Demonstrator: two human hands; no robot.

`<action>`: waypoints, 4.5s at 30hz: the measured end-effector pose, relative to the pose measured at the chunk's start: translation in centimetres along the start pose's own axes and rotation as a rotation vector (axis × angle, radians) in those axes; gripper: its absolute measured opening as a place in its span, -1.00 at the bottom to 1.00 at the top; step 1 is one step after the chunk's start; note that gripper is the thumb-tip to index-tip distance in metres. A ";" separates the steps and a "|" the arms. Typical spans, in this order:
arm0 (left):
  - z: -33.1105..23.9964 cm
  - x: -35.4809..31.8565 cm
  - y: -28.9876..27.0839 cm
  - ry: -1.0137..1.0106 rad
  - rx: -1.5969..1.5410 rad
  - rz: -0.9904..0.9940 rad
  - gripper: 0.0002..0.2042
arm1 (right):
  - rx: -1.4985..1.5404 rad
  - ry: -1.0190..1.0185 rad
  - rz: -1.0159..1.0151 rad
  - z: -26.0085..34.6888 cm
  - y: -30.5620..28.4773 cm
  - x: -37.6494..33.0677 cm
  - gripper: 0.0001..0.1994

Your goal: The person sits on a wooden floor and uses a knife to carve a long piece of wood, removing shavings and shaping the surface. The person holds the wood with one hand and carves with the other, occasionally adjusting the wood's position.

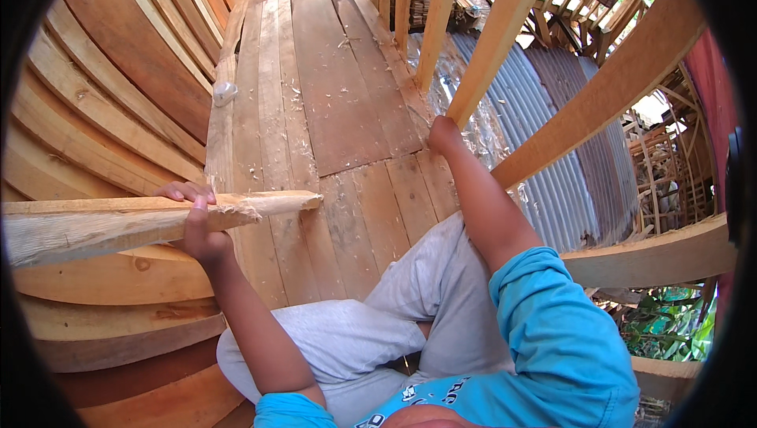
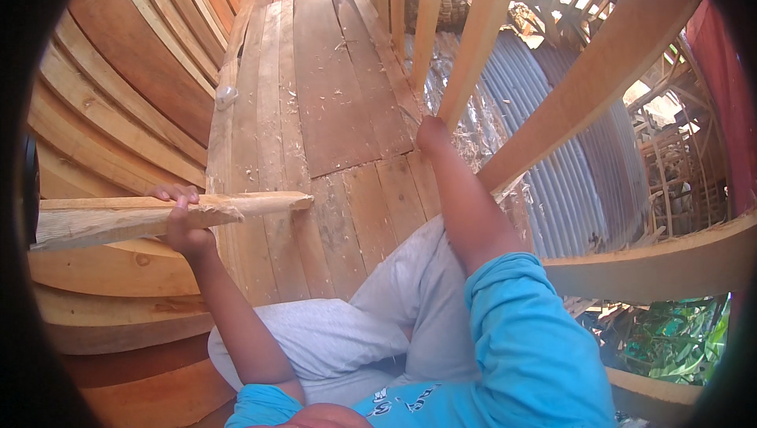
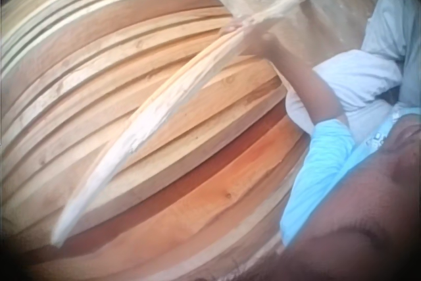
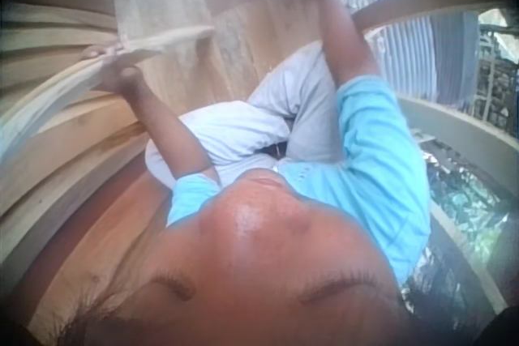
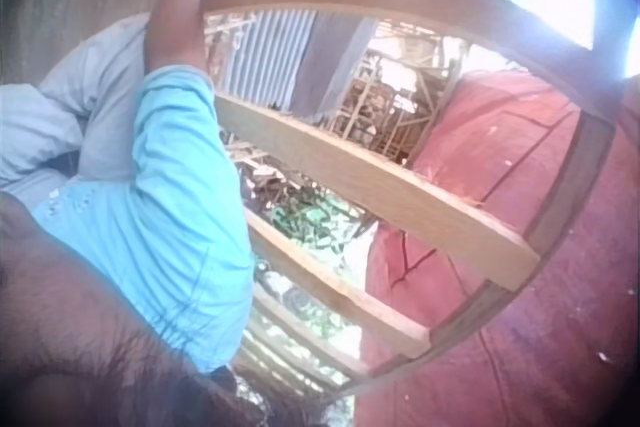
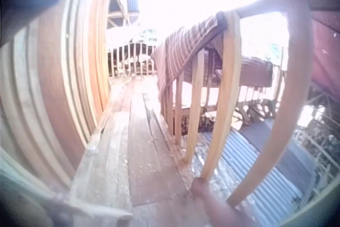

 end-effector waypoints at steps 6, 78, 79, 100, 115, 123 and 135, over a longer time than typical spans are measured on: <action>0.2 -0.1 -1.0 -0.012 -0.004 0.003 -0.71 | 0.087 0.144 -0.046 0.8 1.6 -1.8 -0.76; 0.1 0.0 -0.4 -0.025 0.004 -0.043 -0.69 | 0.048 -0.354 0.043 5.9 2.4 -0.9 -0.21; 0.1 -0.1 -0.7 -0.024 0.008 -0.043 -0.69 | -0.023 -0.384 0.077 6.5 2.1 -0.8 -0.21; -0.1 0.5 0.7 -0.046 0.025 0.008 -0.68 | -0.311 -0.759 -0.169 8.8 3.9 5.7 -0.18; 0.1 0.4 0.8 -0.035 0.020 0.017 -0.66 | -0.236 -1.111 0.165 21.5 4.5 -3.5 -0.23; 0.3 0.7 1.0 -0.032 0.000 0.017 -0.67 | 0.075 -0.338 -0.120 22.0 5.8 4.4 -0.28; 0.3 1.1 0.0 -0.049 -0.023 -0.028 -0.67 | -0.132 -0.510 -0.035 18.2 6.8 7.2 -0.36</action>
Point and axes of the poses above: each hand's wrist, its own x-axis towards the middle knuckle, its own y-axis out of the palm, z = x × y, the point moved 2 cm from there along x, towards the middle knuckle, and after that the axes turned 6 degrees about y, right-handed, at the moved point
